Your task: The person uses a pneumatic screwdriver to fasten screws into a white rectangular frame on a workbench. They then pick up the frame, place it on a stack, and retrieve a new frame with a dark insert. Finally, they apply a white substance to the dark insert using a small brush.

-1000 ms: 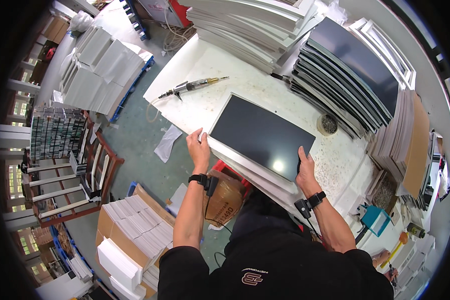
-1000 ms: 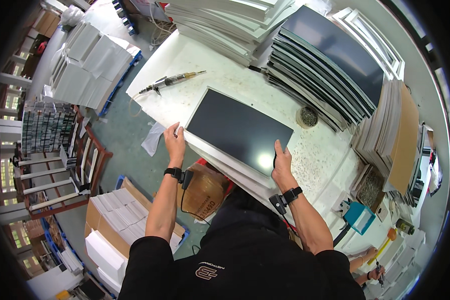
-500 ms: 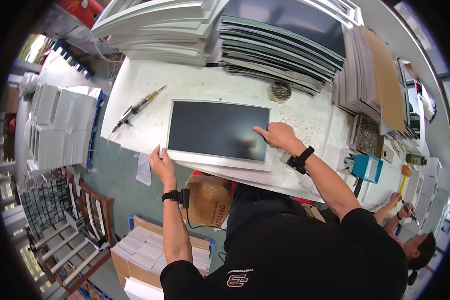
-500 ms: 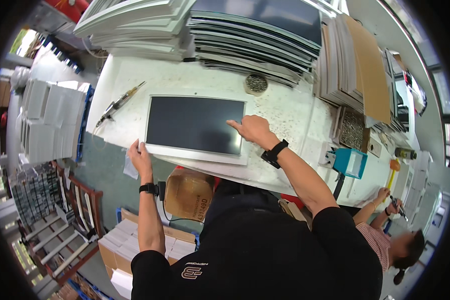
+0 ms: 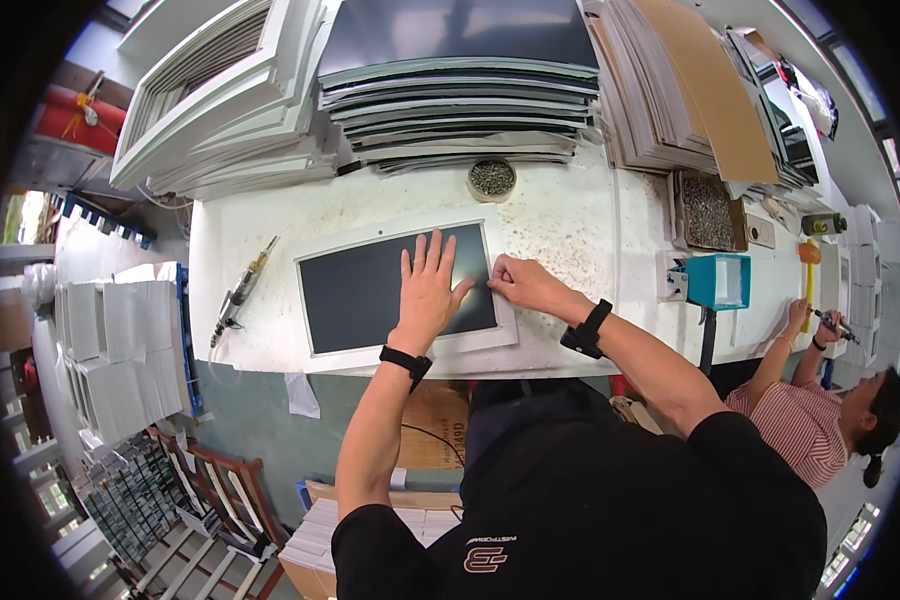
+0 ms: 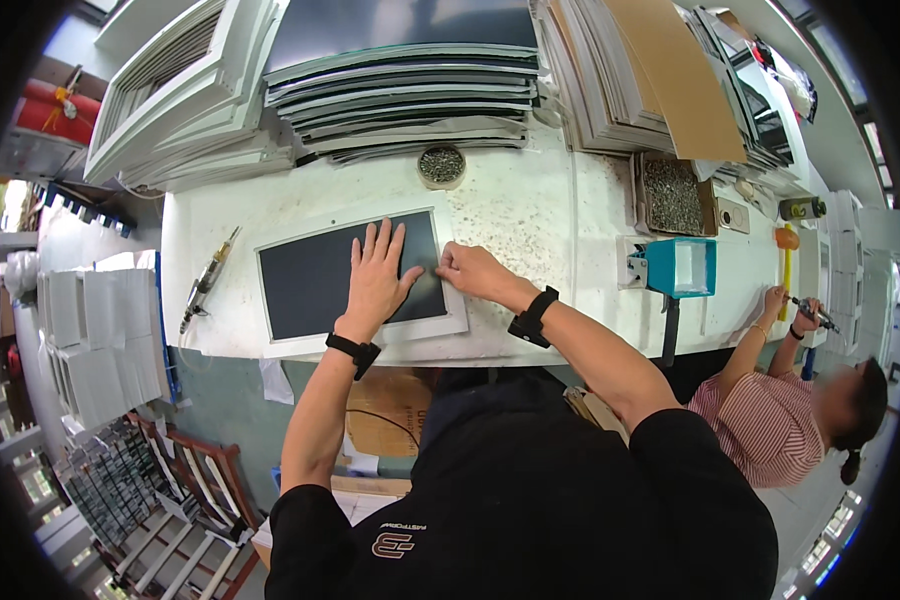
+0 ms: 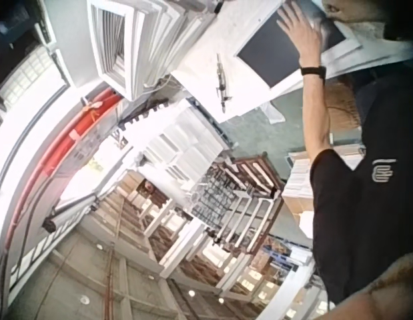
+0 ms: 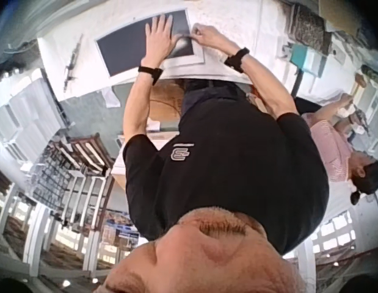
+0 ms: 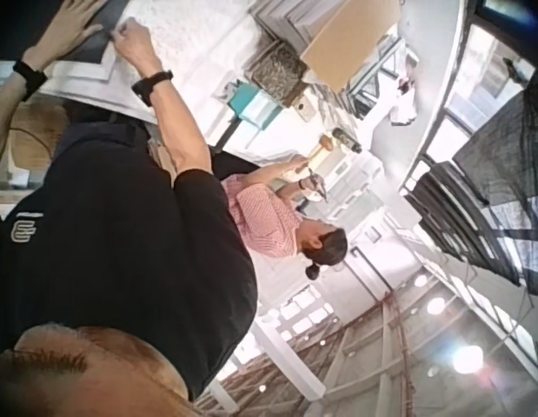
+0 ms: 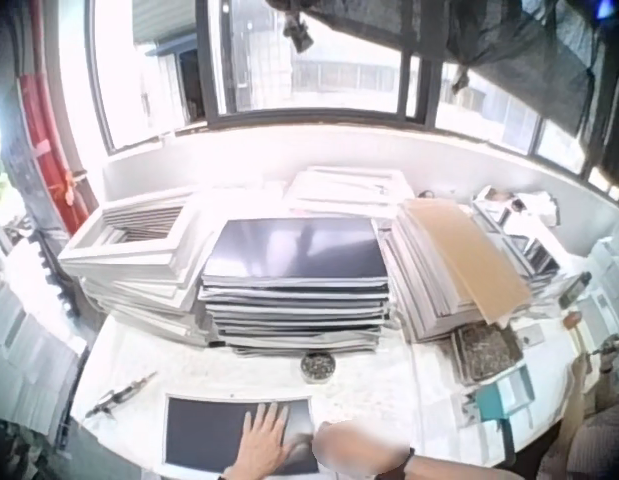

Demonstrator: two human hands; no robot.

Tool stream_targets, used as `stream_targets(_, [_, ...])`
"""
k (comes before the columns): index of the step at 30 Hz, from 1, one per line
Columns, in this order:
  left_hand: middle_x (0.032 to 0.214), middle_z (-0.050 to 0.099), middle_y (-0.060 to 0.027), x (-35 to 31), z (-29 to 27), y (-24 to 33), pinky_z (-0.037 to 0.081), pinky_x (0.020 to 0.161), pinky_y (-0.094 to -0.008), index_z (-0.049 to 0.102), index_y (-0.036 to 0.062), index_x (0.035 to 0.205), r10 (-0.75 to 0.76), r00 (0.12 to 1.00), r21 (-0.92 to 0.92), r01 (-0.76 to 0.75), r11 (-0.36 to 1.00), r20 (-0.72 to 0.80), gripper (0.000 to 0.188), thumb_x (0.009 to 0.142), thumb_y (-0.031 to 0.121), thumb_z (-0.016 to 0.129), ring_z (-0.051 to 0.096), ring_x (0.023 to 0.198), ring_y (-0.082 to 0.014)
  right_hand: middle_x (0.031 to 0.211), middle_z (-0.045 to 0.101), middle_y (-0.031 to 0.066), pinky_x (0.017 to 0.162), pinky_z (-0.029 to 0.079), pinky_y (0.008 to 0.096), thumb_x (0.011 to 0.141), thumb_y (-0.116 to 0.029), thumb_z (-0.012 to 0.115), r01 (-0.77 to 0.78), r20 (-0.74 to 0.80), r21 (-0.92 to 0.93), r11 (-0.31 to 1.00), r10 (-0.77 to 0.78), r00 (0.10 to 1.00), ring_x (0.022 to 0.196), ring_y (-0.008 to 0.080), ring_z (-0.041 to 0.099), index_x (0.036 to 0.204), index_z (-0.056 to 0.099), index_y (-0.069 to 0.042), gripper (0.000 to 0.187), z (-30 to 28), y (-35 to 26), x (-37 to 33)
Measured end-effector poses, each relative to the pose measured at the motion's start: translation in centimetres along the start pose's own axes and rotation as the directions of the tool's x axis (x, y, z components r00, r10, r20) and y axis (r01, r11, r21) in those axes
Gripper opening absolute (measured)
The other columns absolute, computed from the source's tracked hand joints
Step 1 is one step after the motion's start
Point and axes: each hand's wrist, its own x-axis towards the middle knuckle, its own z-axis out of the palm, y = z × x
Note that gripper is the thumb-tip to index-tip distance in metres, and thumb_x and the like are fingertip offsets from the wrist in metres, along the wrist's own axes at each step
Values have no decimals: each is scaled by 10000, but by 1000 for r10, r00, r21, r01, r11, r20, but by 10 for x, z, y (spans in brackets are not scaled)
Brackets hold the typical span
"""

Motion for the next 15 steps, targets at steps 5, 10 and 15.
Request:
stream_targets(5, [1627, 347, -196, -1, 5, -2, 243, 1207, -613, 379, 66, 1565, 0, 998, 17, -1, 1000, 68, 807, 935, 472, 677, 308, 1497, -419, 837, 698, 178, 703, 523, 429, 967, -240, 669, 21, -29, 54, 998, -19, 999, 783, 347, 682, 1012, 612, -8, 243, 3, 2, -5])
stream_targets(10, [1632, 337, -202, 5, 5, -2, 236, 1206, -625, 373, 62, 1565, -6, 996, 15, 5, 1000, 92, 798, 942, 457, 675, 288, 1507, -429, 833, 693, 185, 691, 516, 439, 962, -266, 678, 69, -41, 152, 986, -64, 997, 779, 347, 680, 1028, 606, -4, 280, 3, 8, -7])
stream_targets(15, [1591, 389, -233, 11, -2, 9, 277, 1177, -629, 415, 32, 1530, -45, 993, -43, 50, 998, 106, 726, 945, 357, 699, 343, 1472, -446, 962, 722, 192, 809, 545, 412, 957, -276, 695, 203, -61, 110, 973, -197, 979, 900, 336, 701, 1145, 627, 17, 355, -28, 2, -57])
